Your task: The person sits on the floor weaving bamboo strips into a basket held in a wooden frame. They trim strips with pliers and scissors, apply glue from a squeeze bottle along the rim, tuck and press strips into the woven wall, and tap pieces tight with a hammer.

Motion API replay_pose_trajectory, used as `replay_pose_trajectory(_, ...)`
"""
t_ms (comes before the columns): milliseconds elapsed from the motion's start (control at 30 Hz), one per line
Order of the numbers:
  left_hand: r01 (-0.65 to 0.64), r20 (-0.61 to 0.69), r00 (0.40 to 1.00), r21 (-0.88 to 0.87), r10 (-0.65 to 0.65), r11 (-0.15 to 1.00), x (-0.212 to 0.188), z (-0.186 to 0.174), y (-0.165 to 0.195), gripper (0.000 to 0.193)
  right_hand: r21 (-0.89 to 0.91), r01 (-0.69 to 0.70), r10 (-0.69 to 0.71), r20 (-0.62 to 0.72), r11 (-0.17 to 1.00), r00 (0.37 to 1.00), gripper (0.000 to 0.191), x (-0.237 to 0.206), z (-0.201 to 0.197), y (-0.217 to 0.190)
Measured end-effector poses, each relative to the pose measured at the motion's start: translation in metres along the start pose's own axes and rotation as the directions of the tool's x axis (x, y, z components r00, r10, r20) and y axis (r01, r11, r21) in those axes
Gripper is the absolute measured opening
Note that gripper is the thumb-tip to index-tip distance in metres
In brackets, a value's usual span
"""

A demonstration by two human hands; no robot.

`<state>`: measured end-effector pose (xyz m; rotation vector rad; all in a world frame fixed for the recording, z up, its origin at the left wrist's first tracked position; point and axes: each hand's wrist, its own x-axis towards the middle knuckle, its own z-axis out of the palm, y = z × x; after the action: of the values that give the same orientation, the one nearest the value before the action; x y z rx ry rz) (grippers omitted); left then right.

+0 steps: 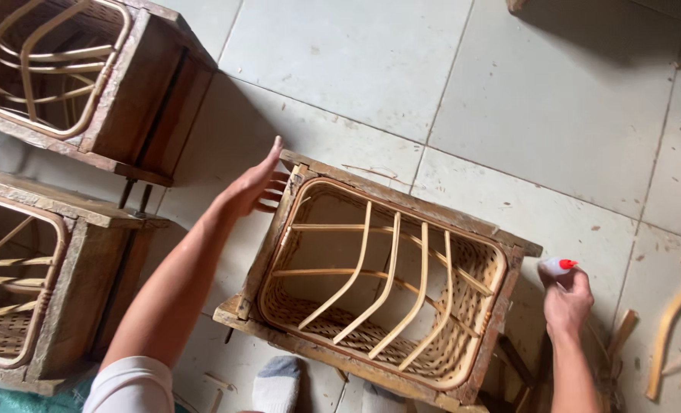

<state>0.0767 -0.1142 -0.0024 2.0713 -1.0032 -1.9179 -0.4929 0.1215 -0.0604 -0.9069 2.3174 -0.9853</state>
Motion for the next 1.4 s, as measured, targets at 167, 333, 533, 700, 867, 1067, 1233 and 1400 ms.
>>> replay_pose_trajectory(167, 0.024, 0.070, 0.997, -0.054, -0.020, 0.998, 0.013, 0.006, 0.014, 0.117, 0.141, 0.091, -0.089, -0.015, 0.986, 0.996, 0.033, 0.023, 0.034, 0.028)
replay_pose_trajectory(333, 0.052, 0.106, 0.994, -0.115, -0.040, 0.992, 0.023, 0.004, 0.010, 0.089, -0.085, -0.153, 0.147, -0.070, 0.985, 0.987, 0.049, -0.031, 0.015, 0.024)
replay_pose_trajectory(533, 0.052, 0.099, 0.994, -0.179, -0.035, 0.982, 0.006, 0.004, 0.017, 0.064, 0.294, -0.659, 0.568, 0.341, 0.692, 0.749, 0.107, -0.048, 0.023, -0.087)
replay_pose_trajectory(700, -0.064, -0.019, 0.998, -0.336, 0.061, 0.940, -0.085, -0.008, 0.020, 0.052, 0.452, -0.606, 0.451, 0.410, 0.655, 0.793, 0.108, -0.075, -0.027, -0.178)
replay_pose_trajectory(867, -0.290, 0.037, 0.945, -0.365, 0.325, 0.885, -0.191, -0.046, 0.032, 0.097, 0.568, -0.378, 0.219, 0.329, 0.732, 0.919, 0.111, -0.105, -0.094, -0.216)
replay_pose_trajectory(1067, -0.505, -0.155, 0.862, -0.350, 0.483, 0.789, -0.209, -0.040, 0.016, 0.102, 0.587, -0.327, 0.135, 0.347, 0.741, 0.928, 0.110, -0.125, -0.077, -0.213)
replay_pose_trajectory(1233, -0.539, -0.440, 0.833, -0.509, 0.335, 0.671, -0.135, -0.005, -0.049, 0.087, 0.715, -0.432, 0.095, 0.460, 0.549, 0.883, 0.098, -0.174, -0.028, -0.137)
replay_pose_trajectory(1400, -0.704, -0.617, 0.708, -0.582, 0.343, 0.406, -0.078, 0.002, -0.089, 0.091, 0.813, -0.504, 0.241, 0.447, 0.292, 0.861, 0.068, -0.268, 0.020, -0.028)
